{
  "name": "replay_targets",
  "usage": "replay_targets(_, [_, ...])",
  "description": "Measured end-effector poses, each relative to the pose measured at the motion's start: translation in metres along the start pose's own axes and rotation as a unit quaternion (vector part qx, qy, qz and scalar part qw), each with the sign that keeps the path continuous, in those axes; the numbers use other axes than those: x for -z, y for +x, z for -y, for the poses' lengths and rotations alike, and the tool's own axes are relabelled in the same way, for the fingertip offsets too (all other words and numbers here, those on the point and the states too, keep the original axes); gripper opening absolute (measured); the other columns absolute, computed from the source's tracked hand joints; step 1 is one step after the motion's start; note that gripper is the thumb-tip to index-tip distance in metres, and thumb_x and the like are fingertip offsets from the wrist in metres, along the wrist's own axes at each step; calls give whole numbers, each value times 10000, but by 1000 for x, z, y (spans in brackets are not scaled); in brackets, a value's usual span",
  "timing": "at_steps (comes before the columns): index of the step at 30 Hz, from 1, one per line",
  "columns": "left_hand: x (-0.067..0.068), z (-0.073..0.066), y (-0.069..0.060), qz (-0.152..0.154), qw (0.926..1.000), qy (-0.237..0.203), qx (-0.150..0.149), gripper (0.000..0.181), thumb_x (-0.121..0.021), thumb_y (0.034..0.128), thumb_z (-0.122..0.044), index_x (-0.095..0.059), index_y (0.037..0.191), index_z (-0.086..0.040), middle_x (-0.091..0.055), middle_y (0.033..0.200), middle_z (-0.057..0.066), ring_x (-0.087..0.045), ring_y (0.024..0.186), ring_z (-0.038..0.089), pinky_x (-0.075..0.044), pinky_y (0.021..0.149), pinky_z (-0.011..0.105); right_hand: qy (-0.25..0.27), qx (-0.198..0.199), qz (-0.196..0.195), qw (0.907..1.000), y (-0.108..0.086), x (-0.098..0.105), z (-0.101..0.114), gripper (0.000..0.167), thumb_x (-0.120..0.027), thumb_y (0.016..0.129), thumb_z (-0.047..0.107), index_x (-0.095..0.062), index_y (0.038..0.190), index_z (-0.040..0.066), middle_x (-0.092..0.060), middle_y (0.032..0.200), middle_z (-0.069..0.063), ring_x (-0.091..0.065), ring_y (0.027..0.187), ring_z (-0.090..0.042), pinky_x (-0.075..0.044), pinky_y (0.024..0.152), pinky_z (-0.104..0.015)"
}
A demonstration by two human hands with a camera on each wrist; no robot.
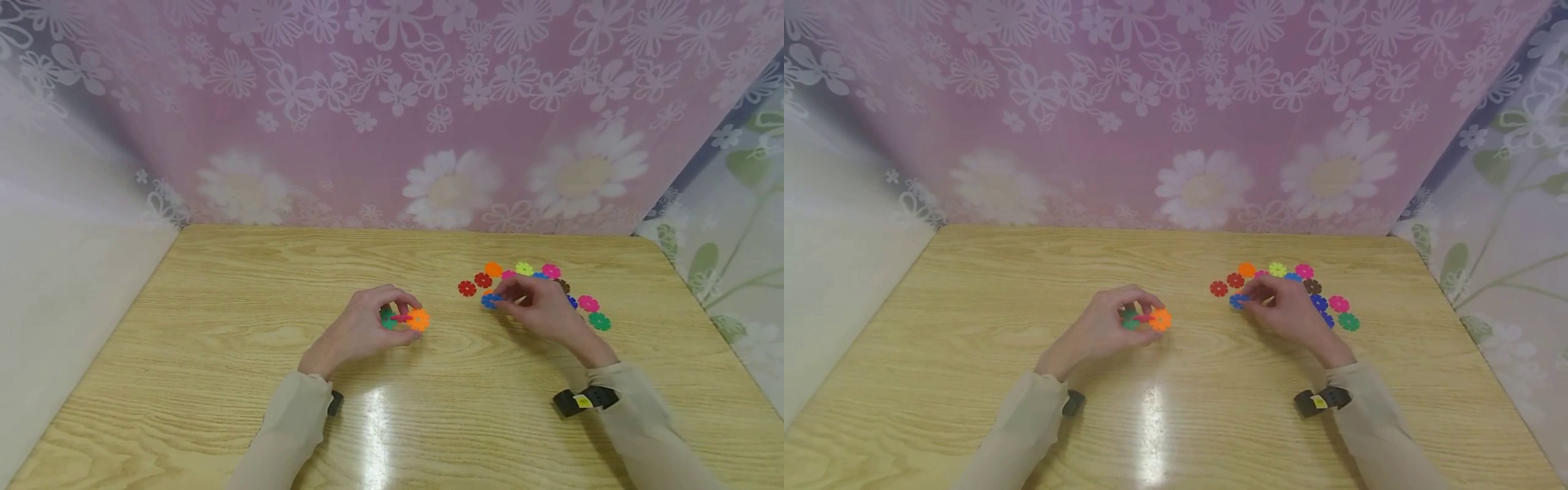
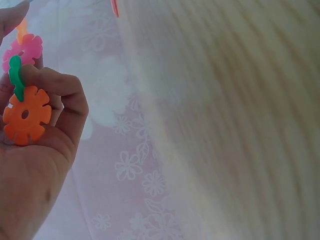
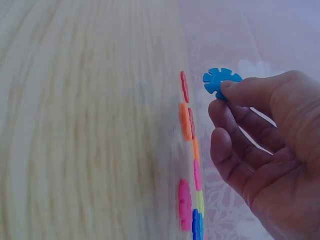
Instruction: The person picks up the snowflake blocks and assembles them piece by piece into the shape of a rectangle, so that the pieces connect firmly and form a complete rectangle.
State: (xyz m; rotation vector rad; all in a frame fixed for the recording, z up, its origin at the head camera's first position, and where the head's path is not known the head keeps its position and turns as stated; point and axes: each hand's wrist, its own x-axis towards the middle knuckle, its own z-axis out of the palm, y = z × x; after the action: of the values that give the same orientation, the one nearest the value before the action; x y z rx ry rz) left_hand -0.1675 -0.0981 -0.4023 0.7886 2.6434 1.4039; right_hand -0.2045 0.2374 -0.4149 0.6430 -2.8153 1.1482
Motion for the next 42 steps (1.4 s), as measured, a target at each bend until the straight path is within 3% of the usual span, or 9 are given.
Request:
replay_targets(6, [0, 0, 1, 20, 10000, -8, 90, 298, -854, 820, -296, -719, 1086, -290, -654, 924, -121, -571, 733, 98, -499, 671, 237, 176, 72, -50, 9998, 1, -4, 6, 114, -748, 908, 30, -710, 990, 100, -750, 914, -54, -711, 811, -174, -584, 680, -223])
replay_targets(11, [1, -1, 1, 25, 10000, -20, 85, 303, -856, 821, -292, -713, 1088, -279, -672, 936, -66, -568, 736, 98, -501, 680, 238, 240, 91, -65, 9996, 2, -6, 12, 97, -743, 920, 52, -704, 990, 108, -742, 925, -50, -704, 819, -140, -583, 690, -227])
replay_targets(18, [0, 0, 1, 34, 9999, -38, 103, 308, -855, 826, -286, -714, 1100, -276, -659, 935, -93, -571, 753, 111, -498, 690, 240, 409, 154, -53, 9990, 1, -11, 22, 86, -747, 917, 57, -712, 984, 99, -748, 924, -57, -699, 812, -87, -584, 652, -243])
replay_targets(25, [0, -2, 1, 42, 9998, 2, 212, 319, -864, 818, -293, -715, 1100, -281, -649, 931, -117, -582, 779, 121, -507, 711, 251, 536, -106, 125, 9984, 0, -16, 35, 80, -746, 922, 83, -726, 987, 127, -753, 932, -34, -704, 819, -141, -580, 681, -245])
replay_targets(42, [2, -3, 4, 12, 9999, 65, 100, 334, -857, 825, -301, -710, 1124, -276, -642, 938, -115, -565, 759, 121, -495, 692, 243, 695, 316, 90, 9970, 3, -22, 51, 87, -755, 915, 72, -728, 960, 142, -748, 917, -9, -708, 821, -109, -588, 688, -270])
